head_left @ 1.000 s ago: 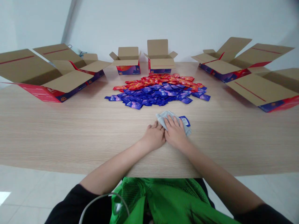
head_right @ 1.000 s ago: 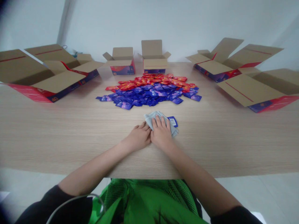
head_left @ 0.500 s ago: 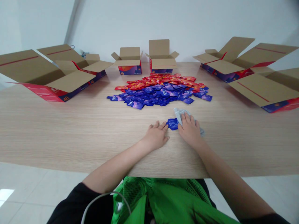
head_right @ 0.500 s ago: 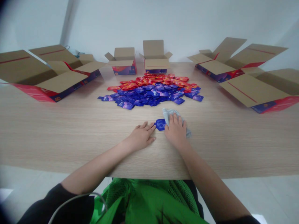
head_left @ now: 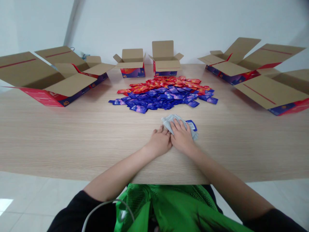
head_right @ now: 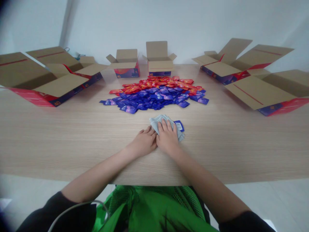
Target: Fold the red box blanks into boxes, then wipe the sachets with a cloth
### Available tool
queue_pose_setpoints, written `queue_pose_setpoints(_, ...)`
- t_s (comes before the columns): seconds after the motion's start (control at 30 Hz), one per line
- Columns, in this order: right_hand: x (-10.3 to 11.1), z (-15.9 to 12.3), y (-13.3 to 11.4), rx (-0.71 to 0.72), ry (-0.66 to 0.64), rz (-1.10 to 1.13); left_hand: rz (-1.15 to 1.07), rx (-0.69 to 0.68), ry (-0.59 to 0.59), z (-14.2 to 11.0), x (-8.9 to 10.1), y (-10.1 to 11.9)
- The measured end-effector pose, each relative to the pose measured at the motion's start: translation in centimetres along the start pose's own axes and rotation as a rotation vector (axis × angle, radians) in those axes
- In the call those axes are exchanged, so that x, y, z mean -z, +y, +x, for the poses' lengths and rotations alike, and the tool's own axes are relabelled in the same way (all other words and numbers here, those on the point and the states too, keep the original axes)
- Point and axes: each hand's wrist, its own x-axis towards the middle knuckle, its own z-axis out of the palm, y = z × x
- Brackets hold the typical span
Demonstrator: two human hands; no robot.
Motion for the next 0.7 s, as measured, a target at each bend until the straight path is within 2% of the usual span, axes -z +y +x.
queue_pose_setpoints(0.13, -0.1, -0.1, 0.9, -0.013, 0.011, 0.02, 0.002, -0.008, -0.018, 0.1, 0.0, -0.1)
queue_pose_setpoints(0.3, -0.2, 0.0, 2.8, -0.13, 0.039, -0.008, -0.002, -0.014, -0.035, 0.2, -0.2, -0.2)
queue_pose_setpoints(0.5, -0.2, 0.3, 4.9, -0.242, -0.006, 0.018, -0.011, -0.005, -0.045, 0.3, -0.2, -0.2)
queue_pose_setpoints(0.7, -0.3, 0.5, 4.2, -0.252, 0.029, -0.012, -0.027, 0.002, -0.038, 0.2, -0.3, -0.1)
